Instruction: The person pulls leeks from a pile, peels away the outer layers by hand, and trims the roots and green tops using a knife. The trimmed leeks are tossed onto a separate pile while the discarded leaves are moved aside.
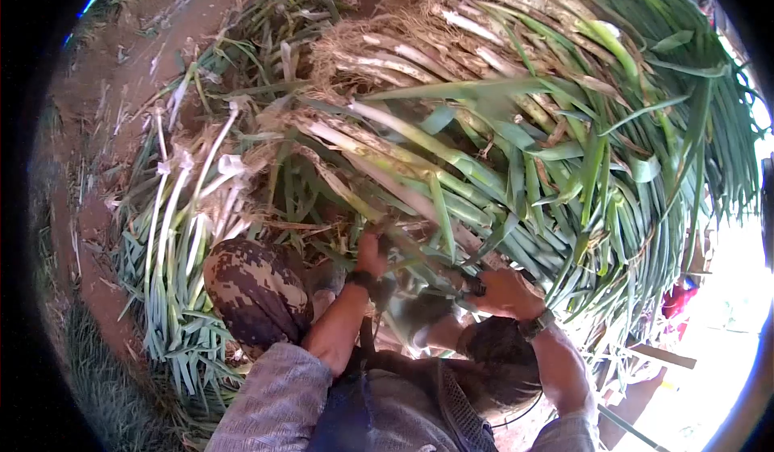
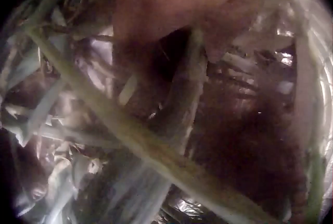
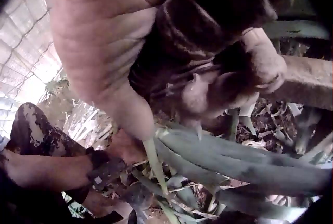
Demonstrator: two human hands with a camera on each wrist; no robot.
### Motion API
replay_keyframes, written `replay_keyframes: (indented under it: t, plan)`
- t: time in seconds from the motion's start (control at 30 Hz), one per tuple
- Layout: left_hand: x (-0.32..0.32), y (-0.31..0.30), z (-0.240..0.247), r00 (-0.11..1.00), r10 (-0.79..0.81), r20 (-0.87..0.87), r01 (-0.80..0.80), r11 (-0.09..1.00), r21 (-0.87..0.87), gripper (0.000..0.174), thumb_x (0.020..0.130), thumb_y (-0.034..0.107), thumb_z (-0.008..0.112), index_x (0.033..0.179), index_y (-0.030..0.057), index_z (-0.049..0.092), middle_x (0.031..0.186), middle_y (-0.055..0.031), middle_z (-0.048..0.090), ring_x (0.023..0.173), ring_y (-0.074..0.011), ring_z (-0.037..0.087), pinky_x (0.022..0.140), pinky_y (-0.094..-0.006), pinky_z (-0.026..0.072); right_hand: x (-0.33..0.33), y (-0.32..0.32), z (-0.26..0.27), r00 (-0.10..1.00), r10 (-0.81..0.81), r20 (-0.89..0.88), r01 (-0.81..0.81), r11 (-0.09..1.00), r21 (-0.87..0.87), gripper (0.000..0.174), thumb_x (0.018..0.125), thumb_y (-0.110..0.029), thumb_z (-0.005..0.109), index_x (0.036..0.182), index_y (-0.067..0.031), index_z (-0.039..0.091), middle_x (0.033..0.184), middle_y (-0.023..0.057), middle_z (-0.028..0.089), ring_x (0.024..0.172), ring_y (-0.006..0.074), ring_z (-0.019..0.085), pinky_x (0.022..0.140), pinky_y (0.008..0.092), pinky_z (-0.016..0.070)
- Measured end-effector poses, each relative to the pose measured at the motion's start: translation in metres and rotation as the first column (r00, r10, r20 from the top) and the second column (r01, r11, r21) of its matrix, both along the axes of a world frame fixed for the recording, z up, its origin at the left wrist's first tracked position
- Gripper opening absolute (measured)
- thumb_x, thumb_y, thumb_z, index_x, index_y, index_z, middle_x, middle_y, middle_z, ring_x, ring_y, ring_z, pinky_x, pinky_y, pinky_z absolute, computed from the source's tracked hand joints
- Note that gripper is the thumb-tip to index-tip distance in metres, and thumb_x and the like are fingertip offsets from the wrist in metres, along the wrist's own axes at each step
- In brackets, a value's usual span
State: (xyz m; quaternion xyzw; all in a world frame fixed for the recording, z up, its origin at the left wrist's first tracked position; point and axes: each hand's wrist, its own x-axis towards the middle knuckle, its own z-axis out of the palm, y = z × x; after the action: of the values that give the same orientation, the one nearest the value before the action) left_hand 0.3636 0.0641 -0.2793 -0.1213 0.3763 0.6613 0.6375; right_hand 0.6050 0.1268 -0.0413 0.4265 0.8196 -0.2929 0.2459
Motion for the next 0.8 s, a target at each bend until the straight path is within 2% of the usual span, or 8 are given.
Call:
replay_keyframes:
  t: [0.07,0.17,0.23,0.33,0.4,0.5,0.6,0.8]
  plan:
    - [0.004,-0.006,0.031,0.994,0.070,-0.089,-0.066,0.997,0.040,0.027,0.088,0.021,0.065,0.114,0.0135,0.061,0.098,-0.0030,0.064,0.083,-0.0195,0.062,0.071,-0.0368,0.0530,-0.002,-0.008,-0.002,0.997,0.018,-0.075,-0.012,0.997,0.080,0.042,0.075,-0.042,0.070,0.086,-0.0019,0.066,0.079,0.0214,0.066,0.077,0.0419,0.064,0.073,0.0486,0.0512]
    - [-0.010,-0.019,0.067,0.991,0.118,-0.069,-0.114,0.992,0.058,0.027,0.088,0.023,0.066,0.113,0.0138,0.061,0.099,-0.0022,0.064,0.086,-0.0190,0.062,0.078,-0.0391,0.0520,-0.011,-0.016,0.010,0.996,0.038,-0.076,-0.032,0.996,0.084,0.041,0.076,-0.040,0.070,0.089,-0.0014,0.067,0.080,0.0220,0.066,0.079,0.0414,0.064,0.074,0.0487,0.0512]
    - [-0.023,-0.030,0.093,0.995,0.028,0.098,-0.038,0.995,0.096,0.032,0.087,0.017,0.067,0.117,0.0122,0.057,0.107,-0.0037,0.062,0.096,-0.0225,0.061,0.084,-0.0389,0.0526,-0.013,-0.022,0.019,0.997,0.070,-0.028,-0.067,0.994,0.089,0.040,0.077,-0.038,0.068,0.093,-0.0016,0.067,0.082,0.0231,0.066,0.082,0.0417,0.064,0.077,0.0489,0.0509]
    - [-0.028,-0.023,0.107,0.985,0.141,-0.097,-0.113,0.963,0.246,0.032,0.087,0.019,0.067,0.117,0.0122,0.057,0.106,-0.0038,0.062,0.097,-0.0223,0.060,0.086,-0.0400,0.0511,-0.014,-0.034,0.039,0.996,-0.006,-0.094,0.016,0.995,0.100,0.039,0.079,-0.038,0.066,0.093,-0.0019,0.068,0.082,0.0231,0.066,0.083,0.0422,0.064,0.078,0.0495,0.0505]
    - [-0.044,-0.016,0.119,0.995,0.086,-0.040,-0.067,0.936,0.347,0.031,0.086,0.022,0.068,0.114,0.0114,0.059,0.107,-0.0042,0.061,0.097,-0.0215,0.059,0.089,-0.0408,0.0492,-0.012,-0.038,0.047,0.998,0.002,-0.060,0.005,0.992,0.128,0.039,0.079,-0.039,0.066,0.096,-0.0036,0.069,0.082,0.0230,0.066,0.083,0.0413,0.064,0.078,0.0496,0.0504]
    - [-0.067,-0.003,0.173,0.953,0.176,-0.247,-0.074,0.925,0.374,0.033,0.088,0.031,0.070,0.114,0.0121,0.062,0.104,-0.0019,0.060,0.096,-0.0179,0.058,0.087,-0.0402,0.0486,-0.014,-0.039,0.058,0.963,-0.165,-0.212,0.206,0.960,0.190,0.040,0.078,-0.040,0.068,0.102,-0.0082,0.069,0.082,0.0213,0.068,0.082,0.0401,0.065,0.076,0.0493,0.0506]
    - [-0.077,0.013,0.195,0.943,0.248,-0.221,-0.124,0.881,0.456,0.036,0.088,0.032,0.069,0.117,0.0109,0.061,0.102,-0.0010,0.059,0.094,-0.0178,0.056,0.086,-0.0397,0.0476,-0.011,-0.046,0.069,0.907,-0.108,-0.408,0.244,0.923,0.299,0.036,0.077,-0.037,0.069,0.101,-0.0088,0.070,0.083,0.0200,0.068,0.082,0.0393,0.065,0.075,0.0489,0.0508]
    - [-0.081,0.044,0.220,0.976,0.092,-0.196,0.044,0.800,0.599,0.037,0.092,0.033,0.065,0.117,0.0080,0.059,0.098,-0.0044,0.058,0.093,-0.0200,0.057,0.086,-0.0387,0.0478,-0.012,-0.042,0.058,0.906,-0.067,-0.417,0.244,0.889,0.388,0.031,0.076,-0.035,0.070,0.090,-0.0076,0.068,0.079,0.0169,0.067,0.079,0.0381,0.065,0.073,0.0483,0.0508]
